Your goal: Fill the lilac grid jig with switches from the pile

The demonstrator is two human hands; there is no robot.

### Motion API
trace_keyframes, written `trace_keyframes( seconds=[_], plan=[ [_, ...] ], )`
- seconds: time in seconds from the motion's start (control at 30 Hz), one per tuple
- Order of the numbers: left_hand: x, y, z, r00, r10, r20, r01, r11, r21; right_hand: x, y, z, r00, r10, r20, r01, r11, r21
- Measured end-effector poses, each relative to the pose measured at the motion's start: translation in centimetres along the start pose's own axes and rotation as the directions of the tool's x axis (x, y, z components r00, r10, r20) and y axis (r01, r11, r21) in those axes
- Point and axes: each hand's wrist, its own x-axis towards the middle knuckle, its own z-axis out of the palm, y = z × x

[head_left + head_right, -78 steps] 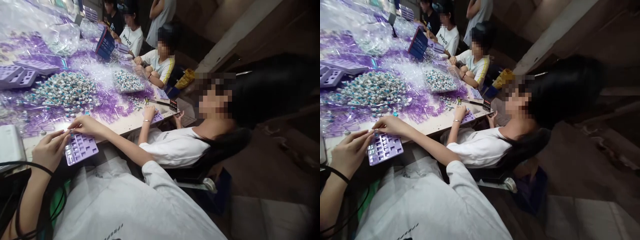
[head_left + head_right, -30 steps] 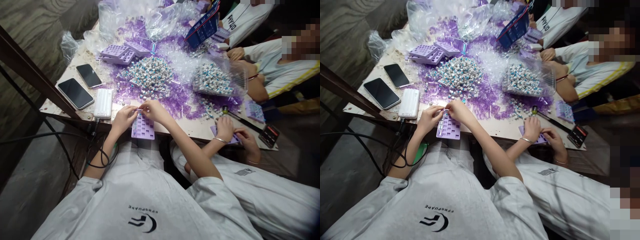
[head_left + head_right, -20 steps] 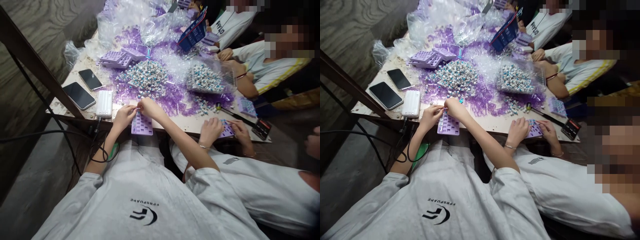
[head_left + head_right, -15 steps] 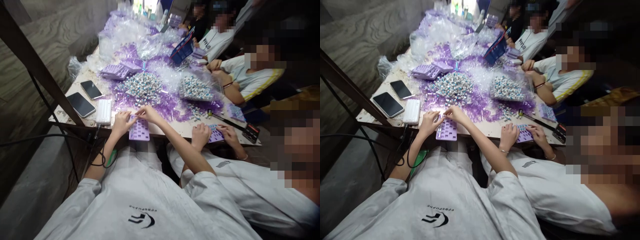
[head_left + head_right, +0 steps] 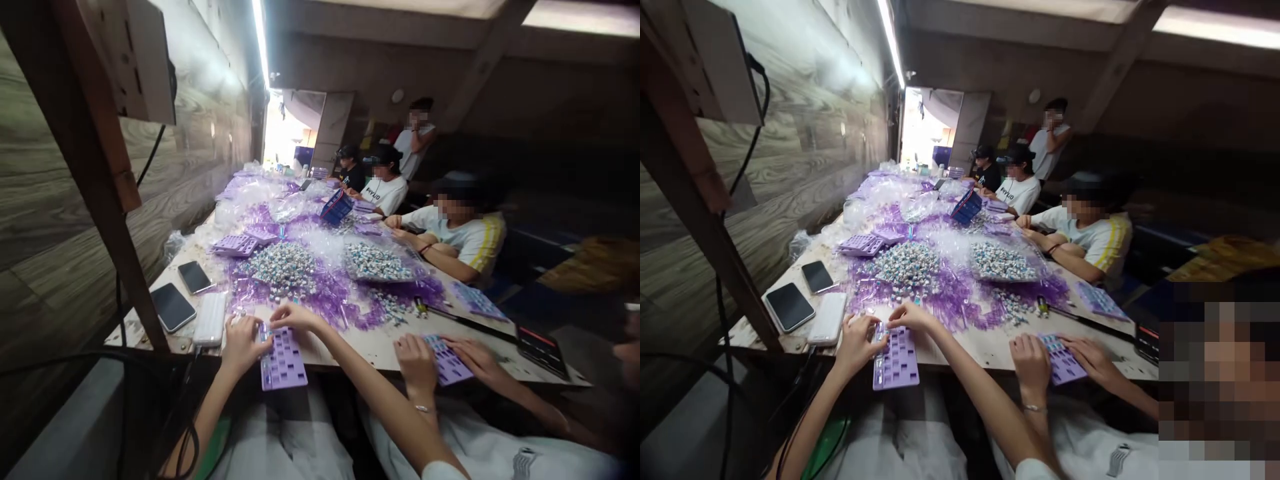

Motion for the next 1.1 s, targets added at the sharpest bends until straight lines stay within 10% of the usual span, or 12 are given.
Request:
trace_keyframes(
  seconds=[0.47,1.1],
  plan=[
    [0.0,-1.5,1.0,0.961,0.190,-0.201,-0.216,0.969,-0.117,-0.6,-2.3,-1.3,0.995,-0.037,0.095,0.033,0.998,0.048],
    [0.8,-1.2,0.5,0.993,0.052,-0.107,-0.089,0.918,-0.387,-1.9,-2.1,2.2,0.944,-0.139,-0.300,0.186,0.973,0.135]
  ],
)
